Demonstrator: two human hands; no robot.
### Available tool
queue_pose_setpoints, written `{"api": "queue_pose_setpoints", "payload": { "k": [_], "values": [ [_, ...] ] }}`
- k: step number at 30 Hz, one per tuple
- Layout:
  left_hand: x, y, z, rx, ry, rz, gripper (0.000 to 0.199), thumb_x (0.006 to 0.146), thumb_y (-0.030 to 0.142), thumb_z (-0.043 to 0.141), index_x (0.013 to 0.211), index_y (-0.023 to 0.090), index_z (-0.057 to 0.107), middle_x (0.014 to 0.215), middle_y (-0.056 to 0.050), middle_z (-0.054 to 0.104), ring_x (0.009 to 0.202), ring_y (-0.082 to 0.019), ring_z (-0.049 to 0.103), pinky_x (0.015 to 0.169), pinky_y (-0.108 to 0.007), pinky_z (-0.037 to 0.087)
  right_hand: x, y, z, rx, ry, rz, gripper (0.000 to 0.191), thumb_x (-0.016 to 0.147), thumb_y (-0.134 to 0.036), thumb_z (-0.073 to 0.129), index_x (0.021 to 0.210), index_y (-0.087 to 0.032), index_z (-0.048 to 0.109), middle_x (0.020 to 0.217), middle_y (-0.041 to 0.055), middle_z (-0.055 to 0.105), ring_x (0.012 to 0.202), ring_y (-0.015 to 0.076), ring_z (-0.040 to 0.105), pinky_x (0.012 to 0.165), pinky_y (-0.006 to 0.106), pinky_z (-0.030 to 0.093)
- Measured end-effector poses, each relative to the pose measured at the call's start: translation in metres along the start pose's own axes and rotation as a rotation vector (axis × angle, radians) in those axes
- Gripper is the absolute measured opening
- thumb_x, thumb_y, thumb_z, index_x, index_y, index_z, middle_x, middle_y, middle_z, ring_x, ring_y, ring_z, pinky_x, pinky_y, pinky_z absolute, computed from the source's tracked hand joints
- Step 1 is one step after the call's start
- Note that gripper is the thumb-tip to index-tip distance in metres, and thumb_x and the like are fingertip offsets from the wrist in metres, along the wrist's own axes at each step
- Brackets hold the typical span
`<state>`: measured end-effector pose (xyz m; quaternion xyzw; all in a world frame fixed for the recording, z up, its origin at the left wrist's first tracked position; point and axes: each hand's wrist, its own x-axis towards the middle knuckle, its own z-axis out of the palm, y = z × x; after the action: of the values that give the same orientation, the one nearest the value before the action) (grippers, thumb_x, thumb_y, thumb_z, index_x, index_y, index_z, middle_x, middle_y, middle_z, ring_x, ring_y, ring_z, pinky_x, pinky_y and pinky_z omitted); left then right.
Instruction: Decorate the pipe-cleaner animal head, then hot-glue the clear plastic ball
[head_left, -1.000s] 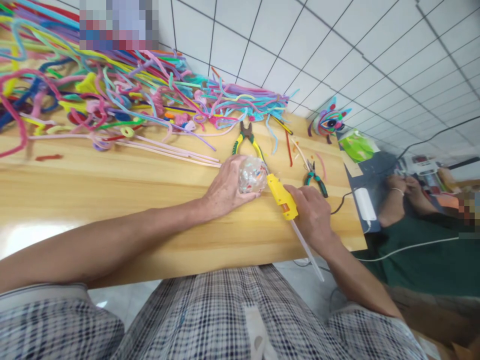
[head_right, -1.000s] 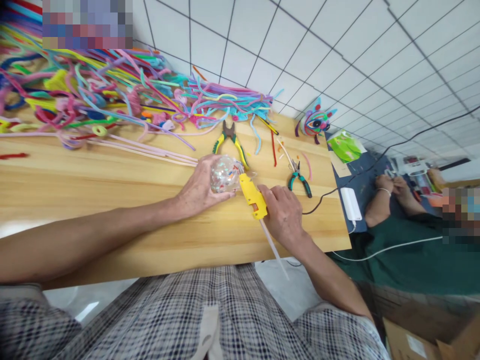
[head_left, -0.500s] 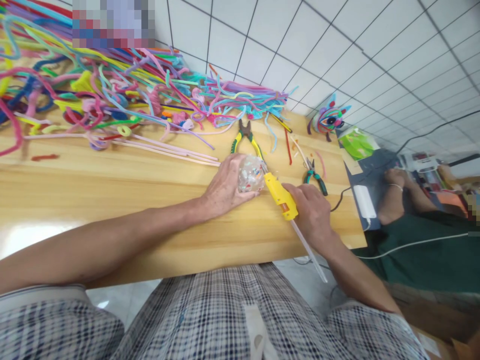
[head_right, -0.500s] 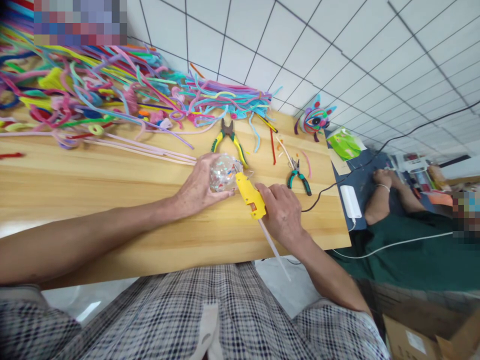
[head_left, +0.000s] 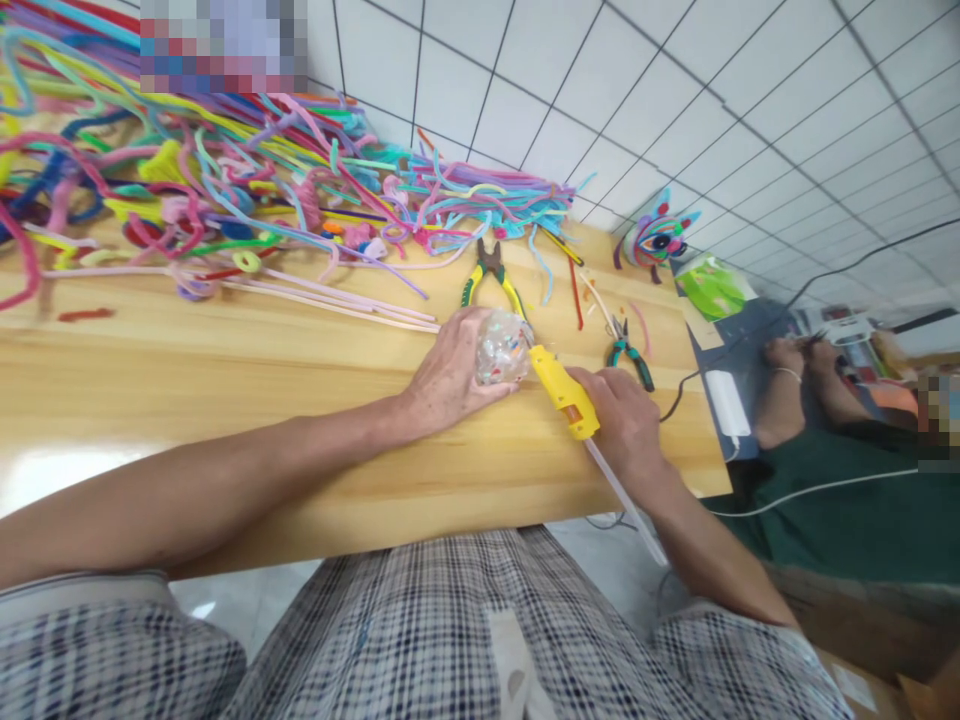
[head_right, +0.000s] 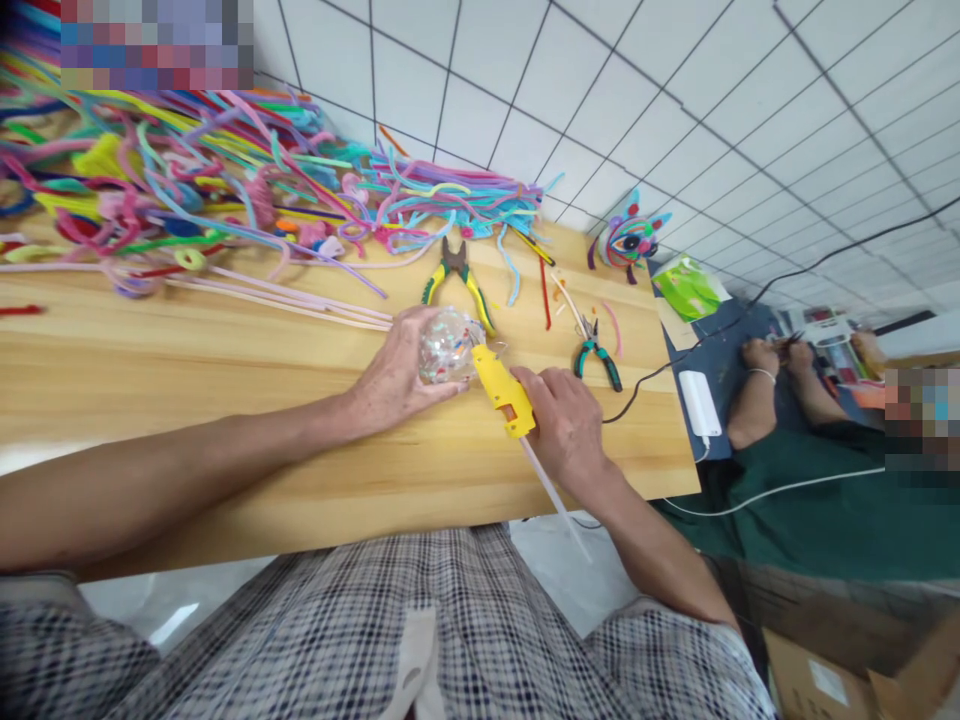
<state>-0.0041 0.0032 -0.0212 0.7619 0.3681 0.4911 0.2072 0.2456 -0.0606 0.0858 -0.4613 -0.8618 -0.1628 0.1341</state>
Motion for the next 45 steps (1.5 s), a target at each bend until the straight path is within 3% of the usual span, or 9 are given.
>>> {"api": "queue_pose_setpoints", "payload": {
  "k": [9,15,22,31,38,45],
  "values": [
    [-0.001,-0.001,0.001,-0.012,-0.007,-0.003,0.097,0.085,0.04,0.093,0.157,0.025,0.03,0.15,-0.019,0.055,0.146,-0.038,0.056,0.123,-0.061,0.05,0.0,0.003,-0.001,0.085,-0.035,-0.013,0.028,0.106,-0.022,0.054,0.128,-0.022,0.071,0.087,0.0049,0.067,0.084,0.0232,0.063,0.075,0.035,0.047],
    [-0.001,-0.001,0.0,-0.014,-0.014,-0.011,0.098,0.083,0.04,0.094,0.156,0.025,0.031,0.15,-0.019,0.056,0.144,-0.039,0.058,0.123,-0.062,0.05,-0.002,0.003,-0.001,0.083,0.023,-0.003,0.025,0.109,-0.023,0.053,0.126,-0.021,0.07,0.088,0.005,0.069,0.083,0.0225,0.065,0.076,0.034,0.05],
    [-0.001,0.0,-0.001,-0.017,-0.02,-0.012,0.098,0.084,0.04,0.093,0.157,0.025,0.031,0.15,-0.019,0.056,0.145,-0.038,0.057,0.123,-0.061,0.05,-0.008,0.008,0.002,0.152,-0.062,0.056,0.025,0.108,-0.022,0.05,0.122,-0.021,0.071,0.087,0.0056,0.07,0.082,0.0227,0.067,0.072,0.034,0.051],
    [-0.001,-0.002,-0.002,-0.024,-0.017,0.002,0.096,0.084,0.04,0.093,0.157,0.025,0.031,0.151,-0.019,0.057,0.145,-0.039,0.057,0.123,-0.062,0.05,-0.002,0.009,0.003,0.172,-0.072,0.032,0.028,0.109,-0.024,0.047,0.119,-0.021,0.073,0.085,0.0057,0.071,0.079,0.022,0.068,0.071,0.034,0.052],
    [-0.001,-0.002,-0.002,-0.033,-0.023,-0.012,0.096,0.085,0.042,0.092,0.157,0.026,0.031,0.152,-0.02,0.055,0.147,-0.039,0.056,0.124,-0.063,0.049,0.008,0.005,-0.002,0.196,0.002,-0.051,0.024,0.111,-0.024,0.048,0.12,-0.019,0.07,0.085,0.0046,0.072,0.078,0.0206,0.069,0.071,0.033,0.054],
    [-0.001,-0.002,-0.002,-0.026,-0.025,-0.003,0.096,0.085,0.04,0.092,0.157,0.024,0.031,0.15,-0.019,0.056,0.146,-0.038,0.057,0.124,-0.061,0.051,-0.002,0.009,0.005,0.22,0.027,0.003,0.023,0.11,-0.025,0.05,0.121,-0.019,0.07,0.089,0.006,0.074,0.081,0.0219,0.07,0.071,0.034,0.055]
  ]
}}
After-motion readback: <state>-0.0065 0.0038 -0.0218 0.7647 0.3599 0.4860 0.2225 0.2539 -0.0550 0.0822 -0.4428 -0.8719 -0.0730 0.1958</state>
